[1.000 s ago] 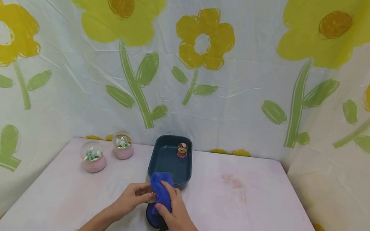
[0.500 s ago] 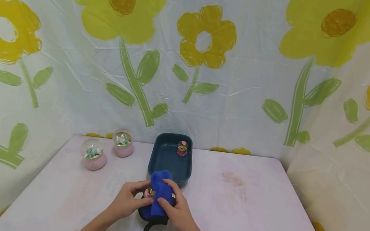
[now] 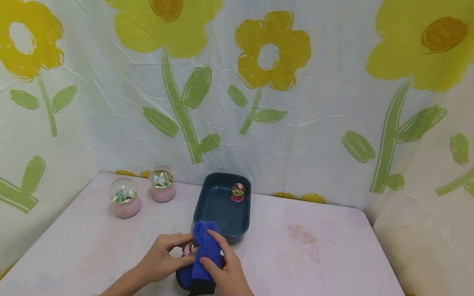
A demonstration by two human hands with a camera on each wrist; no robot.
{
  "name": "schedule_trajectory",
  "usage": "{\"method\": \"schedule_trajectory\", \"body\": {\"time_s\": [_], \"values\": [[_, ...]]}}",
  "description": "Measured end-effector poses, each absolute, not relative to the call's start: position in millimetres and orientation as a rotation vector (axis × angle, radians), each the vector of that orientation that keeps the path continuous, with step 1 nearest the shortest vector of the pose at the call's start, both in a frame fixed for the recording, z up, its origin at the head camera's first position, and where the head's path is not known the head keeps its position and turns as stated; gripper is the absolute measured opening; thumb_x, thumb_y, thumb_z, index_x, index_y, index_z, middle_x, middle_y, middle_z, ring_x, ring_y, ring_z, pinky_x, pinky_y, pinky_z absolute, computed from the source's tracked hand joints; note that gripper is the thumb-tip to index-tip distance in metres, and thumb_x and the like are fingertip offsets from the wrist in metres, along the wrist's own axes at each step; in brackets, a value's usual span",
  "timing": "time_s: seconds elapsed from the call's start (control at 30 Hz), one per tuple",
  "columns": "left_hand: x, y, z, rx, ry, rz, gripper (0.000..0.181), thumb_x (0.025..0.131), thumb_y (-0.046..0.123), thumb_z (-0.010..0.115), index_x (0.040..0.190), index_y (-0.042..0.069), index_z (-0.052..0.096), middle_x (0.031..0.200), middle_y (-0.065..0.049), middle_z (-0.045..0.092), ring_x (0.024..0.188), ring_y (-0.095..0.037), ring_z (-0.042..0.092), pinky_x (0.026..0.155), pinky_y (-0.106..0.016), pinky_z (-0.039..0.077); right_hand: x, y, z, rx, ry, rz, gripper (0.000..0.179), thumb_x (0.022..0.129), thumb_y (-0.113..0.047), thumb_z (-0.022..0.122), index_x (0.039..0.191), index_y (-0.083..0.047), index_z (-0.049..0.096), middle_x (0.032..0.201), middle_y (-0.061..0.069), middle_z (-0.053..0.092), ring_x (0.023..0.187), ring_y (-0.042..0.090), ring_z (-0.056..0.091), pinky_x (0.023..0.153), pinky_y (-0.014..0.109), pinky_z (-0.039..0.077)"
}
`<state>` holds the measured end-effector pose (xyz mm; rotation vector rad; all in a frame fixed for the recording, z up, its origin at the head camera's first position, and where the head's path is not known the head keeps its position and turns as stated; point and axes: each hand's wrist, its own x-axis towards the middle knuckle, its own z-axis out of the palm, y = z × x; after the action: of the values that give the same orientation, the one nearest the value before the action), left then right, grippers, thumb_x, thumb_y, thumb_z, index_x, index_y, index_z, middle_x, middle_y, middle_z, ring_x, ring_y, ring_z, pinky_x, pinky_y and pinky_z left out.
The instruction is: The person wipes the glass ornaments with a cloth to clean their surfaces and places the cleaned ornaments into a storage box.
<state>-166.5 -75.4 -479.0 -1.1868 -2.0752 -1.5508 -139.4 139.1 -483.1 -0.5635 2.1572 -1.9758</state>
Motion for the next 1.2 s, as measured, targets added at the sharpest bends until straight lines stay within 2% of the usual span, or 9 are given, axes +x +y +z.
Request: {"method": "schedule_trajectory", "body": {"time_s": [0.17,0.27,0.37,0.47,0.67,0.83,0.93,1.1,1.2], "values": [[-173,-75,-495,-1.098,-2.197,-1.95,0.038,0.088,-0.001,0.069,0.126,-0.004,0.061,0.101,-0.011,0.071,0.087,-0.015,0.067,0.074,-0.036,0.056,-139,141,-490,-0.826,2.412,-1.892,0.049,0.095,-0.015,0.064,0.14,-0.018,0.048,0.137,0.015,0.047,0.117,0.035,0.052,0.087,0.038,0.05],[-180,-72,-506,-1.11,-2.196,-2.172,0.035,0.092,0.002,0.064,0.127,-0.003,0.061,0.104,-0.011,0.07,0.088,-0.017,0.067,0.076,-0.036,0.056,-138,145,-494,-0.944,2.554,-1.848,0.049,0.091,-0.012,0.069,0.136,-0.02,0.053,0.131,0.007,0.05,0.115,0.029,0.054,0.086,0.038,0.051],[-181,-71,-511,-1.071,-2.188,-2.399,0.036,0.095,0.007,0.063,0.128,-0.005,0.059,0.11,-0.011,0.069,0.096,-0.02,0.067,0.081,-0.034,0.054,-135,147,-499,-1.032,2.63,-1.816,0.051,0.088,-0.009,0.071,0.136,-0.017,0.053,0.131,0.01,0.05,0.113,0.03,0.055,0.083,0.04,0.053],[-178,-73,-513,-1.01,-2.187,-2.456,0.04,0.094,0.011,0.065,0.13,-0.005,0.057,0.112,-0.012,0.069,0.097,-0.021,0.066,0.082,-0.033,0.054,-135,145,-501,-1.003,2.555,-1.844,0.049,0.092,-0.01,0.067,0.137,-0.014,0.05,0.133,0.015,0.049,0.114,0.032,0.054,0.083,0.039,0.053],[-175,-72,-512,-1.07,-2.189,-2.163,0.047,0.091,0.01,0.068,0.135,-0.001,0.054,0.115,-0.013,0.067,0.099,-0.02,0.065,0.081,-0.034,0.054,-140,141,-500,-0.629,2.303,-2.014,0.044,0.097,-0.013,0.06,0.139,-0.013,0.046,0.137,0.025,0.045,0.113,0.037,0.056,0.083,0.038,0.053],[-174,-72,-517,-1.15,-2.168,-1.665,0.051,0.084,0.013,0.077,0.13,-0.002,0.059,0.114,-0.009,0.068,0.095,-0.019,0.067,0.074,-0.032,0.055,-137,141,-497,-0.413,2.138,-2.062,0.047,0.1,-0.02,0.056,0.143,-0.01,0.041,0.137,0.028,0.042,0.113,0.035,0.054,0.085,0.04,0.052],[-174,-75,-519,-1.208,-2.119,-1.467,0.053,0.08,0.014,0.079,0.128,-0.001,0.061,0.11,-0.007,0.069,0.092,-0.016,0.066,0.074,-0.029,0.055,-135,140,-496,-0.366,2.052,-2.088,0.048,0.1,-0.021,0.055,0.144,-0.008,0.039,0.136,0.027,0.043,0.111,0.031,0.054,0.087,0.038,0.05],[-175,-82,-512,-1.297,-2.053,-1.282,0.049,0.08,0.018,0.08,0.125,0.005,0.064,0.094,0.006,0.066,0.087,-0.008,0.06,0.075,-0.022,0.051,-135,137,-492,-0.384,1.907,-2.123,0.048,0.101,-0.021,0.053,0.144,-0.008,0.037,0.132,0.024,0.046,0.107,0.027,0.056,0.086,0.036,0.051],[-173,-83,-507,-1.328,-2.033,-1.198,0.046,0.081,0.018,0.079,0.123,0.009,0.064,0.091,0.007,0.064,0.086,-0.007,0.057,0.075,-0.021,0.049,-134,137,-489,-0.366,1.817,-2.14,0.049,0.102,-0.022,0.052,0.146,-0.008,0.035,0.131,0.023,0.047,0.108,0.026,0.056,0.086,0.036,0.051]]}}
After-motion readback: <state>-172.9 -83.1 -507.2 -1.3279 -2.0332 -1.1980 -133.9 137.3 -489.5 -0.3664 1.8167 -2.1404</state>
